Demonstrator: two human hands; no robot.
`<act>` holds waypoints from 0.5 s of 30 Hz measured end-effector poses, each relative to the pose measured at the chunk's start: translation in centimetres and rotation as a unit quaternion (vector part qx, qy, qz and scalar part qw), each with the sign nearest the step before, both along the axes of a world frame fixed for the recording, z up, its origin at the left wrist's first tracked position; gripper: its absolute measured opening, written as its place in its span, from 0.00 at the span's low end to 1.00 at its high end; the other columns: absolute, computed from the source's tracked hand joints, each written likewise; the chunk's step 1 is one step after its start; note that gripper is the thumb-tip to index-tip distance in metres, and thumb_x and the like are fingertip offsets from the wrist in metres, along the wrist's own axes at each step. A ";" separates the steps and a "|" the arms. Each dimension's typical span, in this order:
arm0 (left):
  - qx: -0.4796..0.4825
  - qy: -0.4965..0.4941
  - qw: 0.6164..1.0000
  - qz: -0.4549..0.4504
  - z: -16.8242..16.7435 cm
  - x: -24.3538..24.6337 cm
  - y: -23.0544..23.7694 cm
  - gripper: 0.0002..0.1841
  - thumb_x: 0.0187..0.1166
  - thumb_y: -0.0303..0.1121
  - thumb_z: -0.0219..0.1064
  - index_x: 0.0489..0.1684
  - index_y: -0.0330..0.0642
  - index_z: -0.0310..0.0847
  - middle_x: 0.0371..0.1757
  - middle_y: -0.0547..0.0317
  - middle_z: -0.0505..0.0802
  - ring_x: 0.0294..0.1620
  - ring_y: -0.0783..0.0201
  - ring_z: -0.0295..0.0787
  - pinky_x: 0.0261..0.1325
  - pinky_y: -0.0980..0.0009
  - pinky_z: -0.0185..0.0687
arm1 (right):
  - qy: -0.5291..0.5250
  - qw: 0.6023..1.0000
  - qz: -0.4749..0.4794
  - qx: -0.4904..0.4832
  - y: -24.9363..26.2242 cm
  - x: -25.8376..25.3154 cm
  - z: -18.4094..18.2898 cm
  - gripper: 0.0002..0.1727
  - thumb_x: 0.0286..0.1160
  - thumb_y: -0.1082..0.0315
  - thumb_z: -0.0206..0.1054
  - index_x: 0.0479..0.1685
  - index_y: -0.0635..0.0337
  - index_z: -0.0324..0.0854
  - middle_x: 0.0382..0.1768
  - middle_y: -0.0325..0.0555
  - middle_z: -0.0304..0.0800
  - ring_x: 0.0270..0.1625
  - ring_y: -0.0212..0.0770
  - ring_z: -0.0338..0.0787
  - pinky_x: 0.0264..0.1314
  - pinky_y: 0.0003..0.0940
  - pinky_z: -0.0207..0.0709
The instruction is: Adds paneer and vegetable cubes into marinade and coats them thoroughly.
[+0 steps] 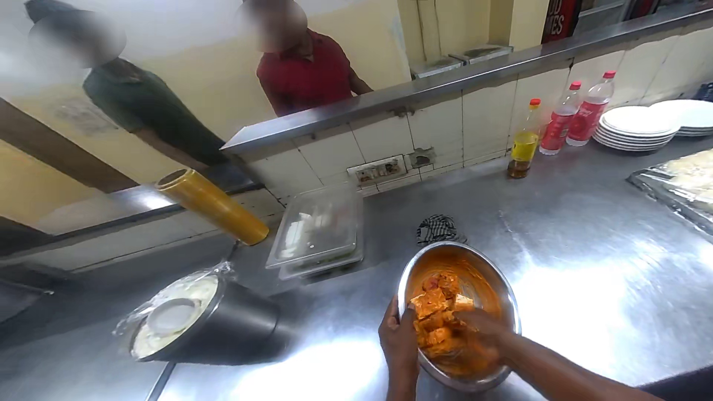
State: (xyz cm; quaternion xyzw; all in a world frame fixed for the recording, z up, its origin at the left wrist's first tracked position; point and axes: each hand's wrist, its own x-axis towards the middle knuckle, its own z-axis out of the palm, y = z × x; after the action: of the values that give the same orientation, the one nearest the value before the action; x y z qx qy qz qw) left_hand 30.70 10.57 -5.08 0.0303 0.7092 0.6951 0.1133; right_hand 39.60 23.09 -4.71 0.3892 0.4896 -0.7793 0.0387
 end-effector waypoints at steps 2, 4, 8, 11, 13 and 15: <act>0.014 -0.013 1.000 0.014 -0.3 0.1 -0.2 0.22 0.80 0.17 0.61 0.75 0.26 0.74 0.67 0.38 0.87 0.59 0.61 0.89 0.62 0.68 0.84 | 0.007 0.974 0.108 0.197 2.5 -1.4 -0.1 0.32 0.77 0.71 0.69 0.81 0.69 0.66 0.70 0.62 0.80 0.70 0.49 0.83 0.73 0.46 0.77; 0.022 -0.021 0.999 0.021 -0.6 0.3 -0.3 0.22 0.80 0.17 0.61 0.75 0.27 0.75 0.65 0.39 0.88 0.56 0.62 0.89 0.59 0.69 0.85 | 0.026 0.930 0.180 0.318 3.7 -3.8 -1.0 0.26 0.77 0.65 0.69 0.71 0.69 0.75 0.64 0.64 0.84 0.66 0.55 0.85 0.71 0.53 0.77; 0.022 -0.011 1.000 0.002 -0.8 0.4 0.1 0.20 0.83 0.20 0.61 0.73 0.25 0.75 0.66 0.39 0.88 0.59 0.61 0.89 0.63 0.68 0.83 | 0.114 0.802 0.387 0.440 0.2 -4.7 -2.1 0.25 0.87 0.65 0.57 0.77 0.72 0.73 0.81 0.70 0.70 0.85 0.64 0.69 0.88 0.58 0.60; 0.017 -0.019 1.000 0.008 -0.9 0.2 -0.3 0.20 0.83 0.19 0.61 0.74 0.26 0.75 0.66 0.39 0.88 0.60 0.60 0.89 0.64 0.67 0.83 | 0.181 0.656 0.507 0.528 0.6 -2.6 -4.4 0.27 0.88 0.64 0.55 0.83 0.66 0.71 0.81 0.69 0.71 0.84 0.70 0.68 0.85 0.65 0.57; 0.026 -0.027 0.999 0.011 -1.3 0.2 -0.6 0.21 0.82 0.18 0.60 0.75 0.27 0.75 0.67 0.39 0.88 0.60 0.61 0.89 0.63 0.67 0.84 | 0.160 0.634 0.528 0.541 3.4 -3.2 -5.1 0.26 0.91 0.63 0.53 0.83 0.65 0.71 0.81 0.68 0.72 0.84 0.70 0.68 0.85 0.67 0.56; 0.033 -0.032 0.999 0.011 -1.5 0.3 -0.6 0.22 0.81 0.18 0.60 0.75 0.26 0.74 0.67 0.38 0.87 0.60 0.61 0.89 0.63 0.68 0.84 | 0.107 0.672 0.494 0.541 3.9 -4.3 -5.0 0.28 0.93 0.61 0.49 0.87 0.65 0.66 0.83 0.71 0.67 0.86 0.71 0.65 0.87 0.66 0.56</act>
State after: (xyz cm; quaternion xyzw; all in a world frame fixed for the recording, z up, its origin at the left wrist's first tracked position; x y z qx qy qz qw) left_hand 31.00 9.99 -6.55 0.0039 0.6819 0.7202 0.1276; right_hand 35.31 27.01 -9.68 -0.0425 0.9470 -0.2817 0.1485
